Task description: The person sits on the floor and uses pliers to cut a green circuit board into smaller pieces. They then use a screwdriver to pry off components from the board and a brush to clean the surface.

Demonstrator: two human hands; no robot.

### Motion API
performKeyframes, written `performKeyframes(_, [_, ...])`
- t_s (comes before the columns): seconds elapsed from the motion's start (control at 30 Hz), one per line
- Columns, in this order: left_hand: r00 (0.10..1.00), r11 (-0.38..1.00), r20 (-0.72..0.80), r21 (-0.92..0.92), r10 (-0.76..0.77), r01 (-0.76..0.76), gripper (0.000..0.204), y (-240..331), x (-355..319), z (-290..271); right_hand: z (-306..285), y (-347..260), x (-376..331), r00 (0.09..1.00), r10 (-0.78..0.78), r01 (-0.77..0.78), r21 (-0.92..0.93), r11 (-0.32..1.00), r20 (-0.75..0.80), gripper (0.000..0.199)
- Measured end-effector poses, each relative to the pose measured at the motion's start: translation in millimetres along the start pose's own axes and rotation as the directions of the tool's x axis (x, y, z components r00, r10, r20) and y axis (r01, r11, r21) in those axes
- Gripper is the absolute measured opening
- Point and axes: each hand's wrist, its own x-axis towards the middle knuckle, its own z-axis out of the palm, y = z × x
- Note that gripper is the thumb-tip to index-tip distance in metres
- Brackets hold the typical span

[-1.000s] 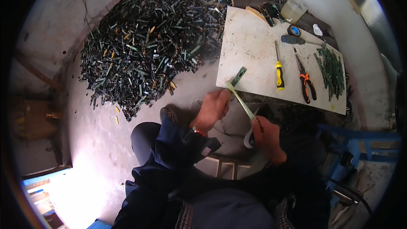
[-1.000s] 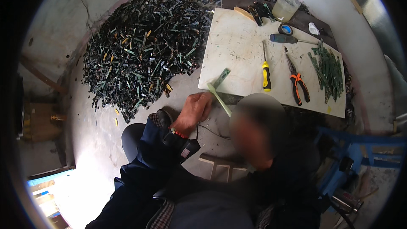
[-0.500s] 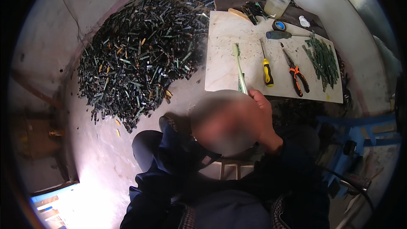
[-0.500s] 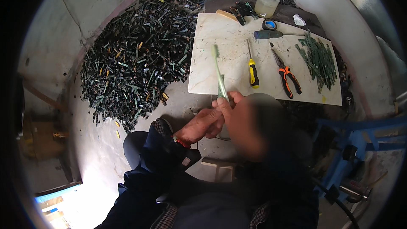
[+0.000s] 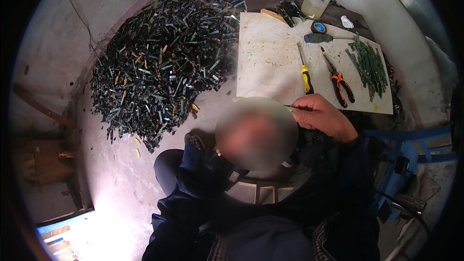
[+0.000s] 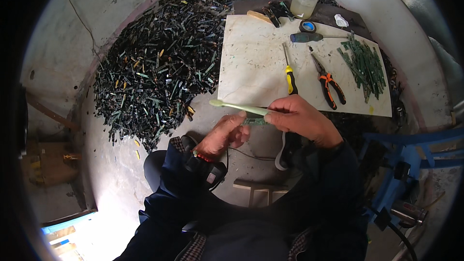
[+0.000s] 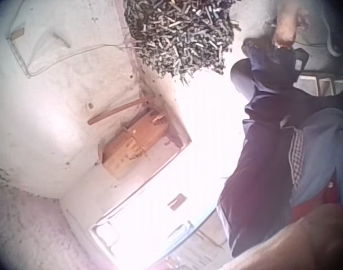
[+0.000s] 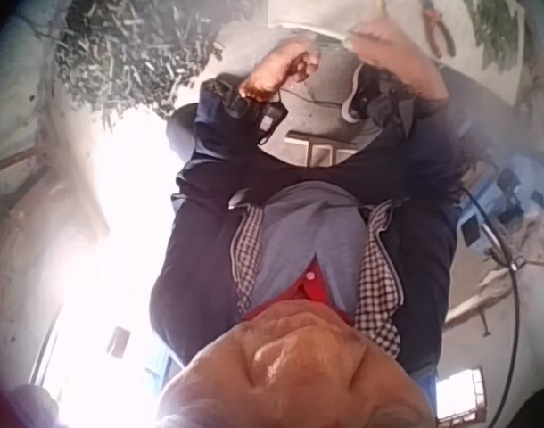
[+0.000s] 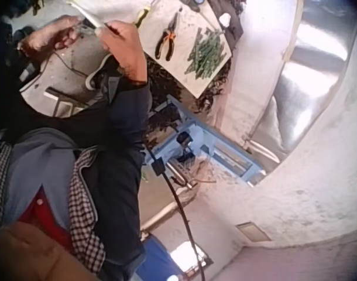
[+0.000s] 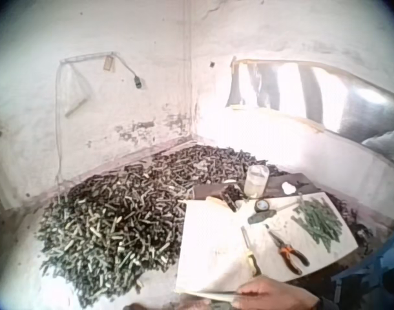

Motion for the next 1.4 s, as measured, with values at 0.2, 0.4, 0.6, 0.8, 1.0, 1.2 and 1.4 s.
performKeyframes(0.2, [0.999, 0.995, 0.002, 0.09, -0.036, 0.036, 0.048, -5, 4, 0, 7, 8, 14, 0.994, -0.025, 0.018, -0.072, 0.997, -0.105, 0.019])
performKeyframes(0.4, [0.953, 0.997, -0.299, -0.045, 0.045, -0.062, 0.049, -3, 3, -8, 20, 28, 24, 0.595, -0.468, 0.201, -0.443, 0.874, -0.654, 0.024])
performKeyframes(0.6, [0.905, 0.995, -0.419, -0.025, 0.078, -0.097, 0.052, -15, 15, -17, 43, 73, 5, 0.667, -0.402, 0.233, -0.337, 0.912, -0.627, 0.024])
performKeyframes(0.8, [0.867, 0.994, -0.485, 0.05, 0.111, -0.099, 0.056, -19, 16, -19, 55, 104, -11, 0.76, -0.351, 0.116, -0.418, 0.901, -0.546, 0.023])
performKeyframes(1.0, [0.852, 0.987, -0.501, 0.123, 0.153, -0.105, 0.058, -20, 19, -20, 40, 102, 4, 0.638, -0.351, 0.134, -0.351, 0.927, -0.685, 0.023])
performKeyframes(1.2, [0.87, 0.992, -0.477, 0.084, 0.127, -0.099, 0.058, -17, 14, -18, 57, 97, 7, 0.713, -0.358, 0.094, -0.424, 0.901, -0.603, 0.026])
performKeyframes(1.4, [0.888, 0.996, -0.451, 0.022, 0.091, -0.091, 0.055, -14, 17, -17, 64, 90, 7, 0.673, -0.428, 0.111, -0.49, 0.864, -0.603, 0.023])
